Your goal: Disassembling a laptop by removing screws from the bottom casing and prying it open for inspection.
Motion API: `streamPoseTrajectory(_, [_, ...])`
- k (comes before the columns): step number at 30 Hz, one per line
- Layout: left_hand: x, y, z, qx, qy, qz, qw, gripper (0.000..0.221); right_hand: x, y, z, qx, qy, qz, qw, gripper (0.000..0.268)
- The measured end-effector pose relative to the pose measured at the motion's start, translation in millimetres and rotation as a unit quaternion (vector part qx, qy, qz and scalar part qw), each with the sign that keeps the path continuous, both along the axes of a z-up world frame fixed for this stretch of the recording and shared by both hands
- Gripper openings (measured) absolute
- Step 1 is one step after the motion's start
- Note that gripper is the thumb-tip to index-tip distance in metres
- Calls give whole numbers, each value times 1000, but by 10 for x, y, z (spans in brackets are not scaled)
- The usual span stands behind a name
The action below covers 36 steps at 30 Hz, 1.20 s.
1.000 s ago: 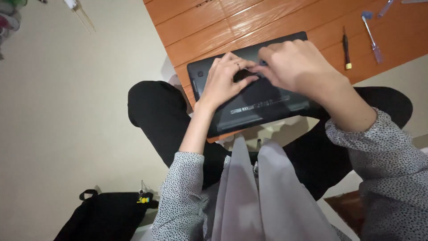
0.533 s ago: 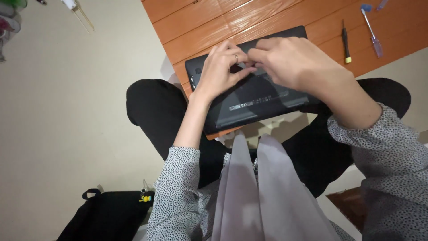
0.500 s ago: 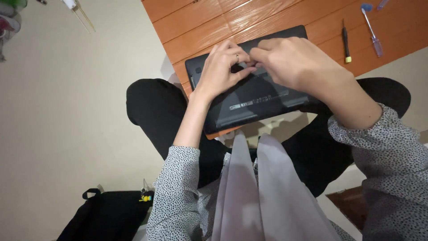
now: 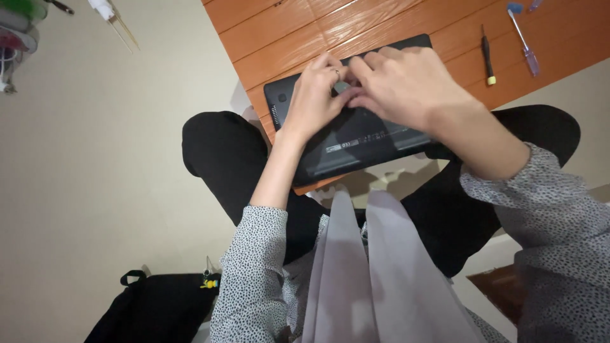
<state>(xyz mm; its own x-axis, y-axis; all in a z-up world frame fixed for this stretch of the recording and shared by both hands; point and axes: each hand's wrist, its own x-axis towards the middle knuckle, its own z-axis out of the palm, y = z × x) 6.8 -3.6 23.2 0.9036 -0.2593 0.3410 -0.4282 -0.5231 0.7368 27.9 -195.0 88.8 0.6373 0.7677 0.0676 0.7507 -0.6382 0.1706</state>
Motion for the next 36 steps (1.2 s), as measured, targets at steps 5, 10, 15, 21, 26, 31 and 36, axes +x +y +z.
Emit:
streamPoseTrajectory(5, [-19, -16, -31, 23, 4, -8, 1000, 22, 2, -88, 54, 7, 52, 24, 998, 44])
streamPoseTrajectory(10, [-37, -49, -76, 37, 19, -17, 999, 50, 13, -124, -40, 9, 11, 39, 999, 13])
streamPoseTrajectory(15, [-39, -80, -67, 14, 55, -30, 998, 63, 31, -87, -125, -4, 69, 45, 997, 22])
streamPoseTrajectory(21, [-20, -95, 26, -53, 60, -57, 995, 44, 122, -125, -307, -38, 60, 1, 997, 42])
streamPoseTrajectory(26, [-70, -60, -86, 12, 53, -43, 998, 45, 106, -108, -236, -8, 46, -17, 999, 35])
streamPoseTrajectory(31, [-130, -78, -313, 3, 38, 19, 999, 26, 49, -18, -86, 5, 31, 29, 999, 19])
streamPoseTrajectory(36, [-141, -87, -353, -13, 10, 21, 1000, 15, 18, 15, 31, 25, 125, 35, 991, 33])
